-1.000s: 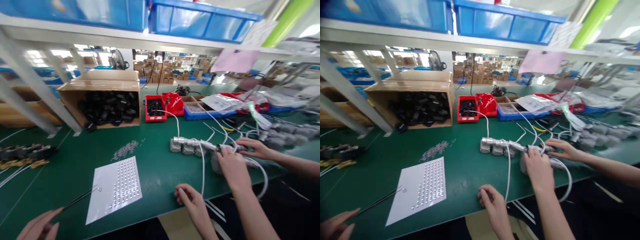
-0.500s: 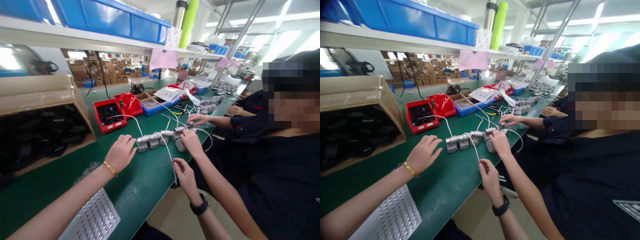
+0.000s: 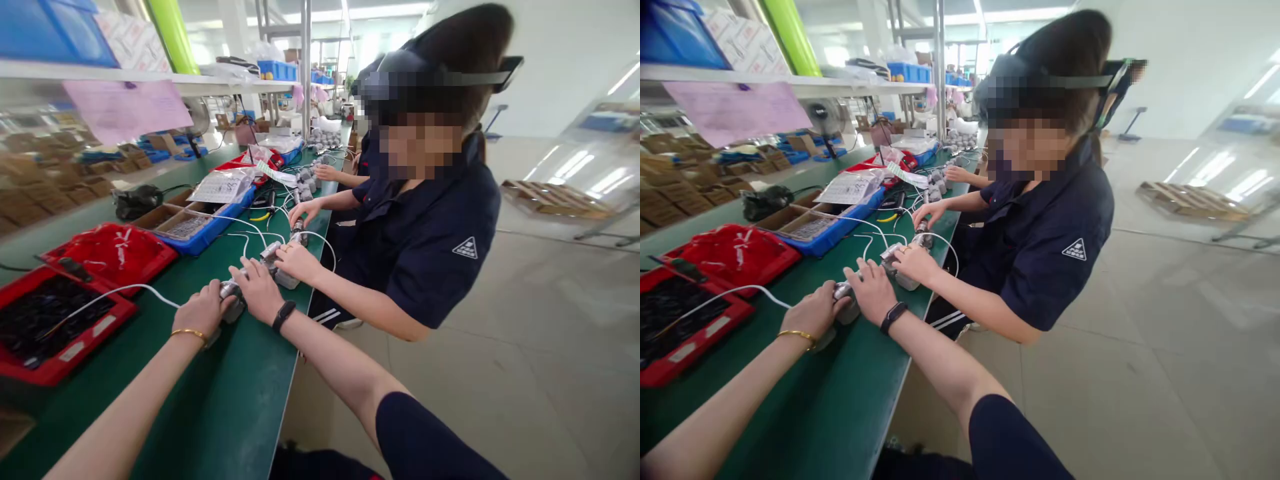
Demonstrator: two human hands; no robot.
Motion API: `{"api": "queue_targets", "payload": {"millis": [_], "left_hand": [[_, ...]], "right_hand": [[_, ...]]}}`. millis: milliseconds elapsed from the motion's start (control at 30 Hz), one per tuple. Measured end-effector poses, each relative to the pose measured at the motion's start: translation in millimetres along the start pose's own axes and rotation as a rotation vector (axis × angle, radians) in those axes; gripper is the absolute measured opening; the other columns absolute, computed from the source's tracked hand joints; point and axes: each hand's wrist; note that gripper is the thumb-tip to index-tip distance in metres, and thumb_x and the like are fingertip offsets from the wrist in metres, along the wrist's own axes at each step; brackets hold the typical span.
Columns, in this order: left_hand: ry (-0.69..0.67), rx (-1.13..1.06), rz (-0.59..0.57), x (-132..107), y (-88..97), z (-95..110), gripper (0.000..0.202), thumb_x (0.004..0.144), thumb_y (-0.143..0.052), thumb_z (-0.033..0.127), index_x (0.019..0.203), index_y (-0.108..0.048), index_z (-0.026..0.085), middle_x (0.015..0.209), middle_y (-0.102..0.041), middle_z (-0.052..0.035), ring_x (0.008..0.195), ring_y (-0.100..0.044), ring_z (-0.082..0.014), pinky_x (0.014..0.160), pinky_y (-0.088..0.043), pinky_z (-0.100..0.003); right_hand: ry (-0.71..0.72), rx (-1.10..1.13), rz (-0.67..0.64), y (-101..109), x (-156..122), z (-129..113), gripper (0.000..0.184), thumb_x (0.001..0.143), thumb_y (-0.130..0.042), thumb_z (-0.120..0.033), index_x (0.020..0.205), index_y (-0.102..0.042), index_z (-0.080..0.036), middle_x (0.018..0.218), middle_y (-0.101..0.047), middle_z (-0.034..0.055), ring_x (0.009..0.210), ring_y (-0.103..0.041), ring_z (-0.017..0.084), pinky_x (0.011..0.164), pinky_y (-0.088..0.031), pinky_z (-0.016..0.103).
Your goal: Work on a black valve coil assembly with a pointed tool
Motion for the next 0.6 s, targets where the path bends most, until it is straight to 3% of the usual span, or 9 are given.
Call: {"api": "queue_targets", "payload": {"millis": [167,400,600], "left_hand": [[-0.018,0.016,-0.015,-1.2,1.5,4.0,0.034,0.092,-0.029,0.044,0.101,-0.046,0.016,0.086,-0.063,-0.0112,0.082,-0.063,-0.0289,0.058,-0.049,-0.034],[-0.018,0.016,0.061,4.5,-2.1,4.5,0.038,0.093,-0.027,0.043,0.115,-0.042,0.015,0.082,-0.064,-0.0115,0.076,-0.064,-0.0286,0.054,-0.050,-0.034],[0.025,0.016,0.080,10.8,-3.8,8.2,0.034,0.093,-0.029,0.041,0.102,-0.047,0.014,0.079,-0.063,-0.0115,0.072,-0.065,-0.0284,0.053,-0.051,-0.035]], "right_hand": [[0.090,-0.114,-0.103,-13.1,19.6,8.2,0.037,0.089,-0.041,-0.018,0.126,-0.041,-0.016,0.129,-0.045,0.0123,0.126,-0.028,0.028,0.097,-0.037,0.049],[0.178,-0.126,-0.152,-22.7,32.7,22.5,0.036,0.089,-0.043,-0.018,0.125,-0.040,-0.019,0.132,-0.041,0.0101,0.133,-0.018,0.028,0.101,-0.032,0.051],[0.192,-0.116,-0.179,-23.8,44.5,26.8,0.038,0.086,-0.050,-0.017,0.124,-0.042,-0.019,0.132,-0.042,0.0102,0.134,-0.016,0.027,0.102,-0.029,0.051]]}}
Point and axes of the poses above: each hand's wrist, its own x-axis towards the middle knuckle, its own y-axis out of the back of the hand, z = x × y
